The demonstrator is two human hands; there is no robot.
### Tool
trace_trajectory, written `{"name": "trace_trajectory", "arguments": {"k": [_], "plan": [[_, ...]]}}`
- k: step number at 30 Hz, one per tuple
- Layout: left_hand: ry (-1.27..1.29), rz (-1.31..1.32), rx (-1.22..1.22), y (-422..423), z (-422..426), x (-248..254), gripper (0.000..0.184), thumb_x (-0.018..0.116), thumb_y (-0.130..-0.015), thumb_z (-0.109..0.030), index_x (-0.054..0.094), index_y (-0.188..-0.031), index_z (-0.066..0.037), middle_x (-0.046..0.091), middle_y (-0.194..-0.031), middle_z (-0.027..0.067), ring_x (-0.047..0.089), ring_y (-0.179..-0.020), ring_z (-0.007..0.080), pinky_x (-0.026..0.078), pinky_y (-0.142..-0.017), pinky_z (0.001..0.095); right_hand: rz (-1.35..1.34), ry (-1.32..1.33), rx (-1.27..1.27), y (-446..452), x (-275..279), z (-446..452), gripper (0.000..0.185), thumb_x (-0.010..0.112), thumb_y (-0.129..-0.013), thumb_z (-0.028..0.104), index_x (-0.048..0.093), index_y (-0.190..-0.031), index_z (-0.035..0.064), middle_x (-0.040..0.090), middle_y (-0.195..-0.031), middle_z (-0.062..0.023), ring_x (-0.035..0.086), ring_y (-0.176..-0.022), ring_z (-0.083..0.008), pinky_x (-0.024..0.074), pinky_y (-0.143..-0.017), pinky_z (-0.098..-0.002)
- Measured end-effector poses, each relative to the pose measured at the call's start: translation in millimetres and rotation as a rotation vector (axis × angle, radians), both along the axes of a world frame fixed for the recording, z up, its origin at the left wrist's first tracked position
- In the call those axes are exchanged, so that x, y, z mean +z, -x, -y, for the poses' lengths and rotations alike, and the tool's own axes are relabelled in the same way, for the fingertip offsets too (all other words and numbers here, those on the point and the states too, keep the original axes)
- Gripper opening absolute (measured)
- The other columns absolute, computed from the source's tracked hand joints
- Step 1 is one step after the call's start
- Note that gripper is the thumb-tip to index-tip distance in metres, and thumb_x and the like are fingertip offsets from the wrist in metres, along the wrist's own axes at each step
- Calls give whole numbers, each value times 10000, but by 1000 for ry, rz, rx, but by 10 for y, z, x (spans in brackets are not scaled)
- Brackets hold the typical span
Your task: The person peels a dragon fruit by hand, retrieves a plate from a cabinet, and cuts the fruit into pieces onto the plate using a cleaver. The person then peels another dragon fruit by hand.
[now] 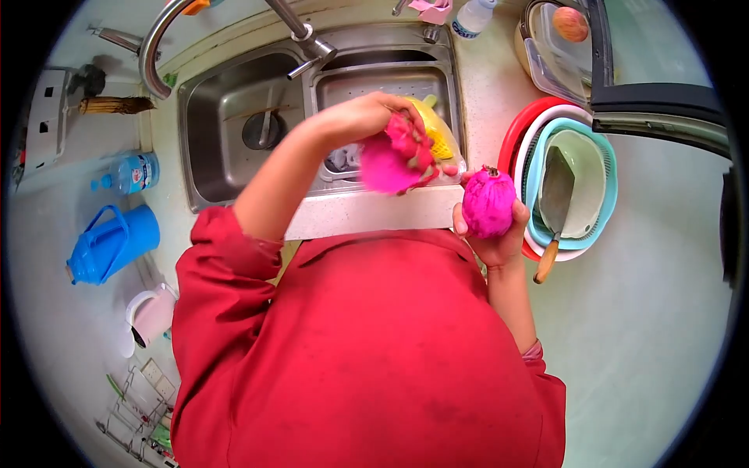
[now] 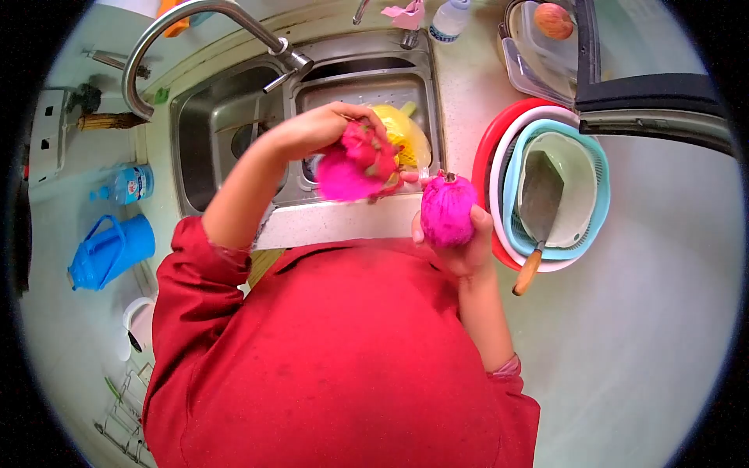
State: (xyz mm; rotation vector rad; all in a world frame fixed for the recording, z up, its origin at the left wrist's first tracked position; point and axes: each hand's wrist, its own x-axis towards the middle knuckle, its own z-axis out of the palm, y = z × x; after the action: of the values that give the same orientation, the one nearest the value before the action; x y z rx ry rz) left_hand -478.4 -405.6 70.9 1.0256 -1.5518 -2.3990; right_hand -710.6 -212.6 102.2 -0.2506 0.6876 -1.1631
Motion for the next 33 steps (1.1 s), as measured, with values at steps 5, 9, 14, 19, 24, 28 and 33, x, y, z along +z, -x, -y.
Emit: {"name": "trace_trajectory", "arguments": {"k": [5,9,14,19,24,28,33], "plan": [[-99,9,626,419,-498,-532,396,401,-927,80,593,-1266,11,696,-1064,117,688,-959,208,573,-813,313,-7,58,-21,18,40,3,837,669,-827,612,506,-1361,-12,447,-1455,-246,633,-669,-250,519,-605,-313],[1084,284,41,275,-873,-633,572,574,-892,-161,530,-1442,-312,378,-1557,202,259,-1473,458,199,-1166,632,2,83,-39,74,29,17,825,658,-841,611,504,-1373,0,448,-1457,-254,631,-670,-247,527,-606,-310],[1446,722,-235,32,-937,-661,593,538,-984,-465,322,-1536,-495,335,-1597,136,167,-1509,477,81,-1108,791,31,79,-76,150,9,1,819,644,-843,603,499,-1368,-8,481,-1434,-260,652,-700,-252,530,-605,-329],[1312,851,-351,31,-860,-383,677,573,-959,-515,241,-1548,-532,338,-1555,254,232,-1492,471,79,-1132,762,-42,-24,-155,172,15,-42,745,626,-873,549,513,-1356,-7,489,-1409,-261,645,-688,-260,540,-627,-333],[1160,797,-204,-92,-904,180,623,580,-988,-451,319,-1552,-404,438,-1500,258,455,-1358,452,345,-1111,585,-481,-173,-152,191,225,-90,648,683,-865,365,481,-1344,-21,634,-1117,-197,701,-747,-279,586,-674,-355],[894,426,112,-132,-945,578,415,686,-949,-222,605,-1344,-122,666,-1250,190,708,-1027,276,565,-834,380,-409,-76,-67,135,396,-132,717,742,-793,308,464,-1343,-59,634,-998,-159,709,-758,-273,604,-669,-368],[886,-107,253,5,-996,1101,337,781,-823,-46,726,-1155,-39,691,-1086,118,692,-986,244,558,-826,324,-113,-22,219,46,583,-38,1066,856,-621,420,384,-1463,-31,626,-1081,-153,708,-848,-268,607,-727,-371]]}}
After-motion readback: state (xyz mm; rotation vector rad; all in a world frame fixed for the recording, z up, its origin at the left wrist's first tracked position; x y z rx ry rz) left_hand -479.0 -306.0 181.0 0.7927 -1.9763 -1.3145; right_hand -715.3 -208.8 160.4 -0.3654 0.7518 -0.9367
